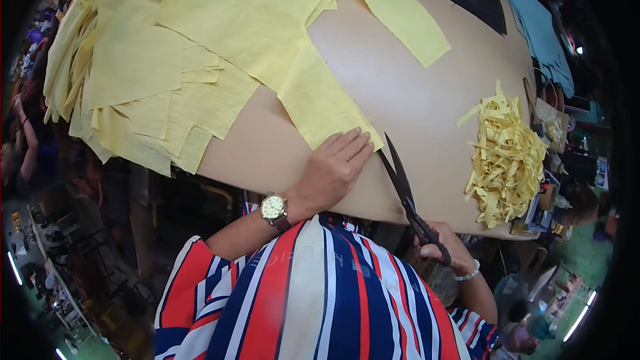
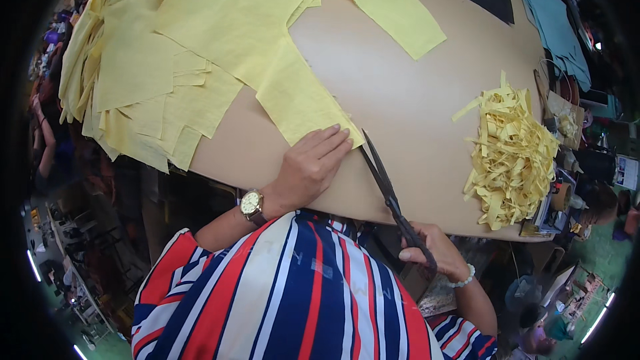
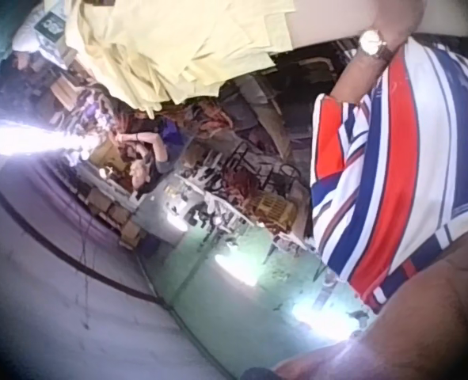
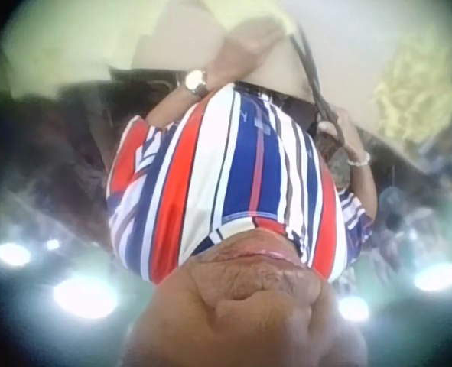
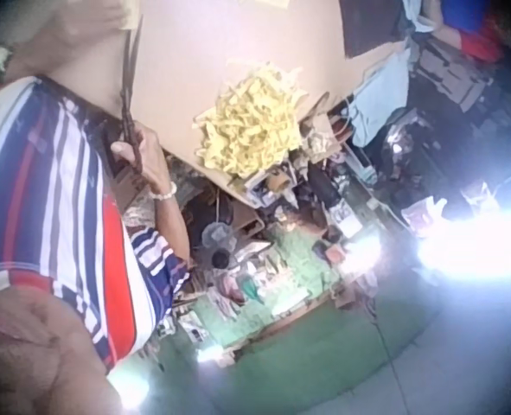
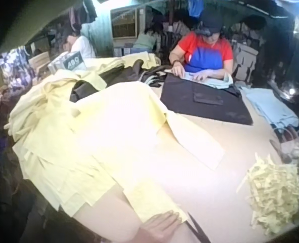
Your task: The person trims and cuts yellow fabric pieces on a table using shears.
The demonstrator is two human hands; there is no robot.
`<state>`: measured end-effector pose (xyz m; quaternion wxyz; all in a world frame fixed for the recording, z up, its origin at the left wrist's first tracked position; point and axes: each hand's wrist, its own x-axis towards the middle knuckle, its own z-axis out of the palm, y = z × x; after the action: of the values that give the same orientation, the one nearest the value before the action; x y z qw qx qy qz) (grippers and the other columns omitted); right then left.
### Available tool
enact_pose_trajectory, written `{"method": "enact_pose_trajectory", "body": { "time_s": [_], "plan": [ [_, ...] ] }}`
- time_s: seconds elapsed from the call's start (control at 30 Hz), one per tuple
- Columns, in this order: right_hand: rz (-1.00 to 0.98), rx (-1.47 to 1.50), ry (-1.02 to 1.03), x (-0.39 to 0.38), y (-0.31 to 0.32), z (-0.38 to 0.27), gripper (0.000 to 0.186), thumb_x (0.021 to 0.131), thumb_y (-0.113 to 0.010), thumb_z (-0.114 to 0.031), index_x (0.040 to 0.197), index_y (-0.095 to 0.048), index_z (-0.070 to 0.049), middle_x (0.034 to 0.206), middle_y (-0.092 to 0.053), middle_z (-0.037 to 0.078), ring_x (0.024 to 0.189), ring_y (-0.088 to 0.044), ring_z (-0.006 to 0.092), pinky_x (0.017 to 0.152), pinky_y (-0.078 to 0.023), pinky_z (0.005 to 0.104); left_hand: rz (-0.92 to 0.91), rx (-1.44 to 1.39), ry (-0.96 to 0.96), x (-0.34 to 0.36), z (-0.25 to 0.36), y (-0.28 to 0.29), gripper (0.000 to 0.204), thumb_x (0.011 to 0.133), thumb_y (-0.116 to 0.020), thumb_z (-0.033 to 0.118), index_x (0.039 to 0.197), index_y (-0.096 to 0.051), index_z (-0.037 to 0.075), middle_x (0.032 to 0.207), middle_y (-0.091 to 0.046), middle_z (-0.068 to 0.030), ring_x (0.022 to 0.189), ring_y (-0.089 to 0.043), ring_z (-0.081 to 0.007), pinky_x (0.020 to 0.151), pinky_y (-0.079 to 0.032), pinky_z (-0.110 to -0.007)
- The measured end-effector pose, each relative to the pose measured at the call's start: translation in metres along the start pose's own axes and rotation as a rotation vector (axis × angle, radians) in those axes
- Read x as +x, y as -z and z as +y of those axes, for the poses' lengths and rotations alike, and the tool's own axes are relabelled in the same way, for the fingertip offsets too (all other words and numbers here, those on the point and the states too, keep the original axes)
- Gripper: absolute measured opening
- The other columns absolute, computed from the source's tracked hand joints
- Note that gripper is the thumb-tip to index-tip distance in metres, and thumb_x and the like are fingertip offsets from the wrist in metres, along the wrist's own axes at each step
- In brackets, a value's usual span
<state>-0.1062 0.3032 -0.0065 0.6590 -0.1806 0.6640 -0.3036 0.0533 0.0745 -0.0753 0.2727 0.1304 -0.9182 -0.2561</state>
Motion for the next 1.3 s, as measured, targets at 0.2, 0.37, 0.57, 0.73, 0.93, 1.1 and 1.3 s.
{"method": "enact_pose_trajectory", "body": {
  "time_s": [0.2, 0.37, 0.57, 0.73, 0.93, 1.1, 1.3],
  "plan": [
    [0.047, -0.101, 0.028, -0.003, 0.012, -0.012, 0.033, 0.064, -0.078, -0.025, 0.072, -0.053, -0.005, 0.063, -0.045, -0.005, 0.057, -0.04, 0.0052, 0.05, -0.031, 0.0202, -0.011, -0.013, -0.034, 0.004, 0.0, -0.01, 0.026, 0.072, -0.058, 0.0, 0.098, -0.061, -0.002, 0.102, -0.061, -0.0137, 0.097, -0.059, -0.029, 0.082, -0.048, -0.037],
    [0.059, -0.058, -0.037, 0.001, 0.02, -0.016, 0.032, 0.063, -0.079, -0.024, 0.069, -0.053, -0.005, 0.062, -0.045, -0.006, 0.056, -0.04, 0.0046, 0.049, -0.031, 0.0204, 0.003, 0.005, -0.071, 0.005, 0.002, -0.012, 0.028, 0.07, -0.058, 0.001, 0.098, -0.062, -0.002, 0.1, -0.061, -0.0128, 0.094, -0.06, -0.0271, 0.08, -0.049, -0.035],
    [0.079, -0.135, -0.02, 0.008, 0.022, -0.029, 0.035, 0.062, -0.08, -0.026, 0.067, -0.052, -0.005, 0.06, -0.045, -0.005, 0.056, -0.04, 0.0045, 0.049, -0.03, 0.0203, -0.012, 0.06, -0.126, 0.004, 0.002, -0.014, 0.029, 0.069, -0.057, 0.004, 0.097, -0.062, -0.002, 0.1, -0.06, -0.0129, 0.095, -0.058, -0.0267, 0.079, -0.049, -0.034],
    [0.07, -0.162, 0.001, 0.012, 0.022, -0.035, 0.037, 0.061, -0.081, -0.029, 0.067, -0.053, -0.005, 0.06, -0.044, -0.006, 0.056, -0.038, 0.0045, 0.049, -0.029, 0.0204, -0.017, 0.089, -0.149, 0.005, 0.003, -0.012, 0.029, 0.07, -0.056, 0.005, 0.098, -0.062, -0.002, 0.101, -0.06, -0.0132, 0.096, -0.058, -0.0261, 0.079, -0.049, -0.034],
    [0.078, -0.172, 0.023, 0.014, 0.024, -0.029, 0.039, 0.061, -0.081, -0.03, 0.066, -0.052, -0.005, 0.06, -0.043, -0.006, 0.055, -0.037, 0.004, 0.048, -0.028, 0.0208, -0.019, 0.086, -0.147, 0.004, 0.003, -0.012, 0.029, 0.071, -0.056, 0.006, 0.098, -0.062, -0.002, 0.102, -0.06, -0.0135, 0.096, -0.059, -0.0264, 0.08, -0.049, -0.034],
    [0.106, -0.181, 0.013, 0.012, 0.022, -0.028, 0.038, 0.062, -0.082, -0.028, 0.065, -0.051, -0.006, 0.058, -0.042, -0.007, 0.053, -0.035, 0.0035, 0.047, -0.026, 0.0205, -0.021, 0.087, -0.149, 0.004, 0.003, -0.011, 0.029, 0.07, -0.056, 0.006, 0.097, -0.062, -0.002, 0.102, -0.06, -0.0138, 0.096, -0.059, -0.0266, 0.08, -0.049, -0.034],
    [0.125, -0.263, 0.0, 0.011, 0.025, -0.022, 0.038, 0.064, -0.081, -0.029, 0.063, -0.05, -0.006, 0.056, -0.04, -0.008, 0.053, -0.033, 0.003, 0.047, -0.025, 0.0207, -0.02, 0.085, -0.155, 0.004, 0.003, -0.012, 0.029, 0.07, -0.056, 0.006, 0.098, -0.062, -0.003, 0.102, -0.06, -0.0141, 0.096, -0.059, -0.0268, 0.079, -0.049, -0.034]
  ]
}}
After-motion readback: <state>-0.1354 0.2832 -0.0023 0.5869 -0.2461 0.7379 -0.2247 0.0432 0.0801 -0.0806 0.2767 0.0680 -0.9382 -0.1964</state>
